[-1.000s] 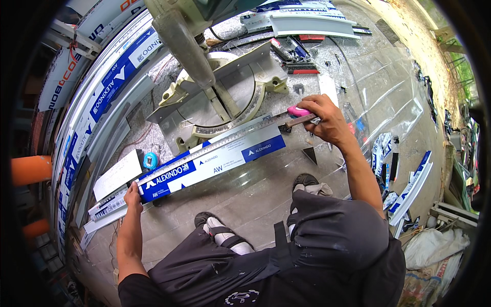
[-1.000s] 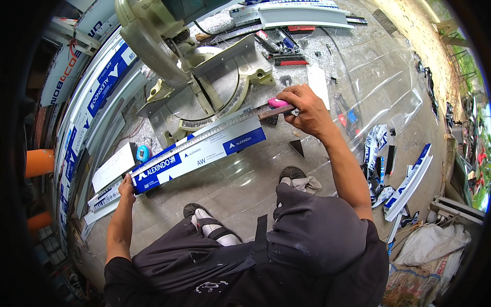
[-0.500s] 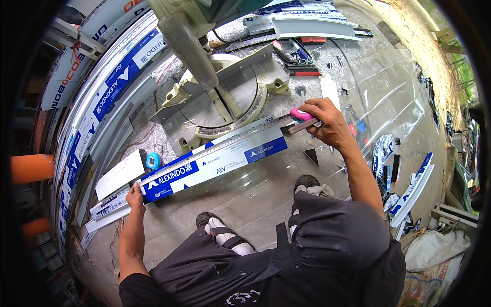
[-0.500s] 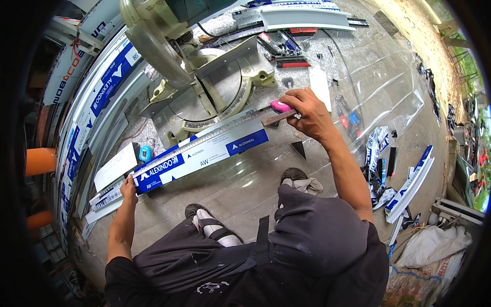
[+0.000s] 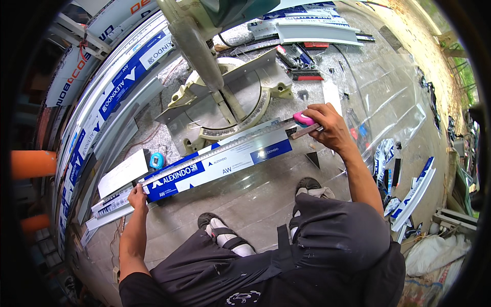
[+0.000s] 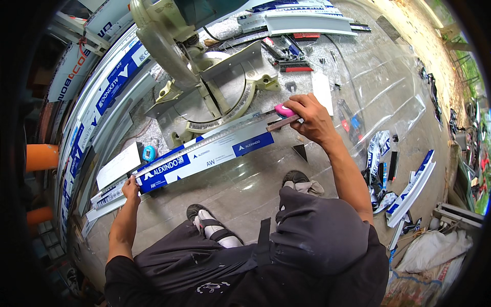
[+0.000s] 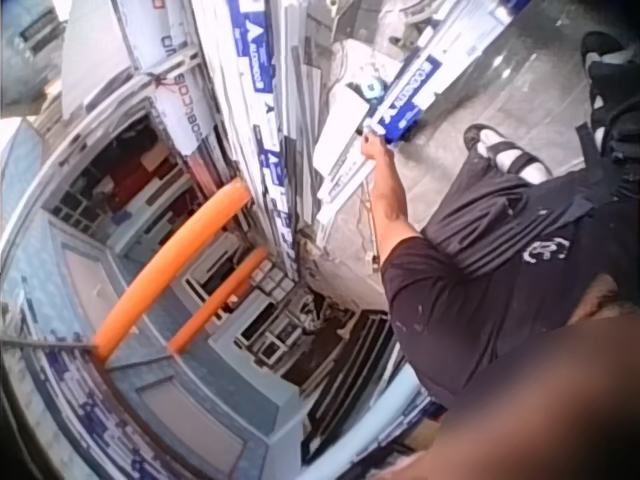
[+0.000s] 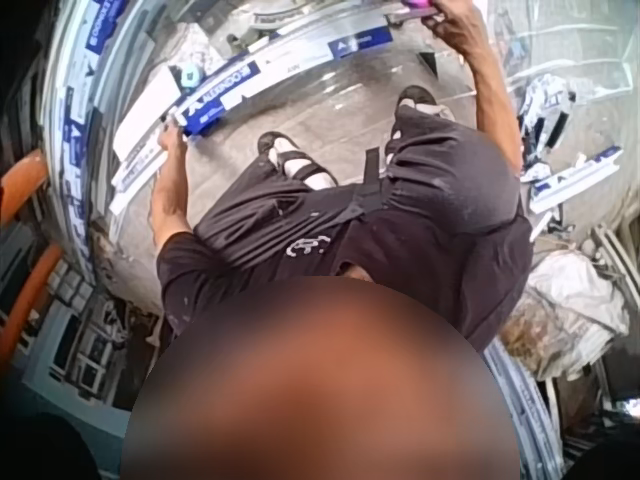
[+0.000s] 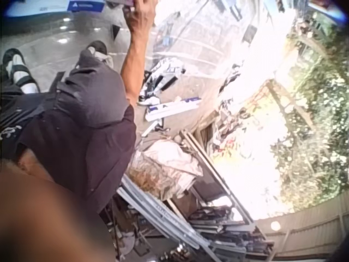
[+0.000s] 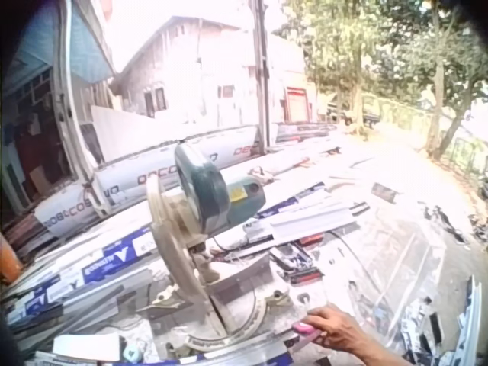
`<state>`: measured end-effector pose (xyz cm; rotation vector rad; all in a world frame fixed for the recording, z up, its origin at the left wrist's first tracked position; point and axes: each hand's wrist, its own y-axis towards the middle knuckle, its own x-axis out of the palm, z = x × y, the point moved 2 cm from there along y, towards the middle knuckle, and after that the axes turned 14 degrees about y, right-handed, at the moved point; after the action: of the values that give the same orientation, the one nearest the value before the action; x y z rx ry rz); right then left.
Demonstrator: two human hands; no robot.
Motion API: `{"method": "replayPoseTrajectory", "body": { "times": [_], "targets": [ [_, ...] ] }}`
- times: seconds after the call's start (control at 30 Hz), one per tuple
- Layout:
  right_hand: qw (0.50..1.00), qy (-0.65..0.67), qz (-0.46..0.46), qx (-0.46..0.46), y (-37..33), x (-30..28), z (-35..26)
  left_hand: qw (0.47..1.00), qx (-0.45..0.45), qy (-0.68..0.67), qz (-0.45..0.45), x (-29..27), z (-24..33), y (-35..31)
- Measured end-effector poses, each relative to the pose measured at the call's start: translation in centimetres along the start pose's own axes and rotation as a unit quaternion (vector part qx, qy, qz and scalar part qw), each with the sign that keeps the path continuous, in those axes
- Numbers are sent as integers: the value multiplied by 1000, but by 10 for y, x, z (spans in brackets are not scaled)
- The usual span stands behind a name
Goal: The person measures aluminum profiles with a tape measure, marks cut lines with a pen, and cuts them using a miter saw. The cut pieces are set aside on the floor.
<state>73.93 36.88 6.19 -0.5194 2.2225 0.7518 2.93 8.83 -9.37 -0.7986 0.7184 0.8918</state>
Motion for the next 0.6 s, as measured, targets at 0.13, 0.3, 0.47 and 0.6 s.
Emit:
{"method": "replayPoseTrajectory", "body": {
  "times": [0.13,0.3,0.47,0.6],
  "targets": [
    [1000,2,3,-12,0,1,0,999,-5,-26,-32,1,2,2],
    [996,37,7,-82,4,5,-18,993,49,97,50,-9,24,-10],
    [988,93,-43,-118,3,30,-54,942,279,96,159,-33,89,-47],
    [993,95,-11,-74,-16,27,-53,942,313,-95,77,-19,163,-85]
  ]
}}
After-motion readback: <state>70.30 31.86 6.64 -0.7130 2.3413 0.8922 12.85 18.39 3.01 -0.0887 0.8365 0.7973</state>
